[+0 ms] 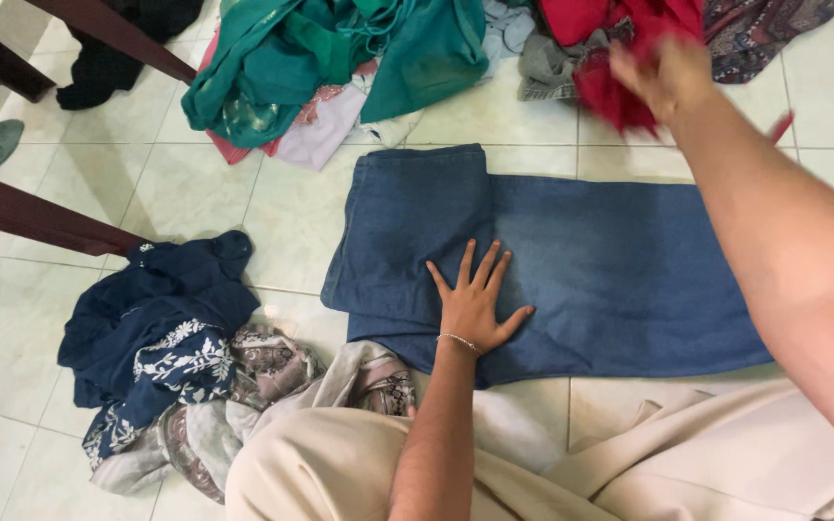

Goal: The person picks up a pair of denim pants from a pile of clothes, smooths the legs out on the floor, and folds them by hand into a rectangle.

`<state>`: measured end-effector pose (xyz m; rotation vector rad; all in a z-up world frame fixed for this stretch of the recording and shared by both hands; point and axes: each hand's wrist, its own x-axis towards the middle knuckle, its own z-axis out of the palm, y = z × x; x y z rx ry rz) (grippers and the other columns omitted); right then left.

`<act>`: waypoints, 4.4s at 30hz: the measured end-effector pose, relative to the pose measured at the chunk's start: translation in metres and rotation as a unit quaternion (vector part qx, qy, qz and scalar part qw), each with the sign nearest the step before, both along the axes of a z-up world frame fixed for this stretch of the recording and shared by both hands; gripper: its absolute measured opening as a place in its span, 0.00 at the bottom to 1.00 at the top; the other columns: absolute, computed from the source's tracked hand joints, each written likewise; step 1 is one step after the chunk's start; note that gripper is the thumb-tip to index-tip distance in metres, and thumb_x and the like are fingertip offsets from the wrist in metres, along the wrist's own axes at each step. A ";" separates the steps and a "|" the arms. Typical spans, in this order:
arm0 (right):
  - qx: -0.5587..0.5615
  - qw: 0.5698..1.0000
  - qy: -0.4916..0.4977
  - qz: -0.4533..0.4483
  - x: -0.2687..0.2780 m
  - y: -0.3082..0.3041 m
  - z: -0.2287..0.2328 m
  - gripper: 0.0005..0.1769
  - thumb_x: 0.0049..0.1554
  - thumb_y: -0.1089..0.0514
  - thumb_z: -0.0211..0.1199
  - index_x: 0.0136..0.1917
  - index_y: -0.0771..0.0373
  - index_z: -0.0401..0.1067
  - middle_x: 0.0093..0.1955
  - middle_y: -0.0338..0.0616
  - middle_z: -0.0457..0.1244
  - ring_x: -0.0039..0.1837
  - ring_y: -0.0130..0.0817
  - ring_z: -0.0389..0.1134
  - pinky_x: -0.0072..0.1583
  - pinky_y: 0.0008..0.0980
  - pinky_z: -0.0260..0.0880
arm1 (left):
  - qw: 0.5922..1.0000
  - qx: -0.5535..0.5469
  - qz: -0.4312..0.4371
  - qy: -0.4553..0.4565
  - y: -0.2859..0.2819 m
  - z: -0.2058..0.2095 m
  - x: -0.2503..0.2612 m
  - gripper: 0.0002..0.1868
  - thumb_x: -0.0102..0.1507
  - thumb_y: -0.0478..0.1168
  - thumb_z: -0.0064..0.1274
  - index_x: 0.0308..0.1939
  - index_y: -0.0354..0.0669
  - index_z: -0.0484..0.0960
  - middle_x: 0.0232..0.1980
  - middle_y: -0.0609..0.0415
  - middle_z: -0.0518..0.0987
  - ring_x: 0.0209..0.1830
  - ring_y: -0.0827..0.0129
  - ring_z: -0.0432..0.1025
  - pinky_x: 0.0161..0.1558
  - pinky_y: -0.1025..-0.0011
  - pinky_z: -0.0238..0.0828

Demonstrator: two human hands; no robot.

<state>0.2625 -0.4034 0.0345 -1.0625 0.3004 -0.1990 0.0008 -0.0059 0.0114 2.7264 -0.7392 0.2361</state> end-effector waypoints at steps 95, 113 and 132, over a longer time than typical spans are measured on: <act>-0.270 0.933 0.236 0.003 -0.311 -0.069 -0.011 0.37 0.59 0.38 0.66 0.74 0.60 0.68 0.63 0.50 0.67 0.60 0.37 0.69 0.60 0.39 0.70 | 0.966 0.115 -0.211 0.093 -0.008 0.044 -0.018 0.43 0.61 0.41 0.51 0.80 0.74 0.57 0.85 0.59 0.52 0.85 0.62 0.45 0.74 0.28 0.31; -0.809 0.572 0.122 0.055 -0.317 0.065 -0.017 0.40 0.61 0.28 0.42 0.82 0.39 0.46 0.87 0.39 0.34 0.86 0.43 0.30 0.71 0.84 0.19 | 0.965 0.083 0.222 0.116 0.029 0.006 0.001 0.40 0.69 0.62 0.41 0.81 0.57 0.49 0.85 0.66 0.39 0.84 0.57 0.33 0.69 0.21 0.26; -0.813 0.533 0.201 0.125 -0.331 -0.063 -0.047 0.49 0.52 0.16 0.33 0.81 0.28 0.31 0.86 0.28 0.24 0.84 0.42 0.22 0.75 0.66 0.17 | 0.964 -0.250 0.083 0.036 0.004 -0.029 0.005 0.22 0.67 0.32 0.37 0.64 0.53 0.74 0.79 0.54 0.64 0.76 0.55 0.59 0.80 0.56 0.60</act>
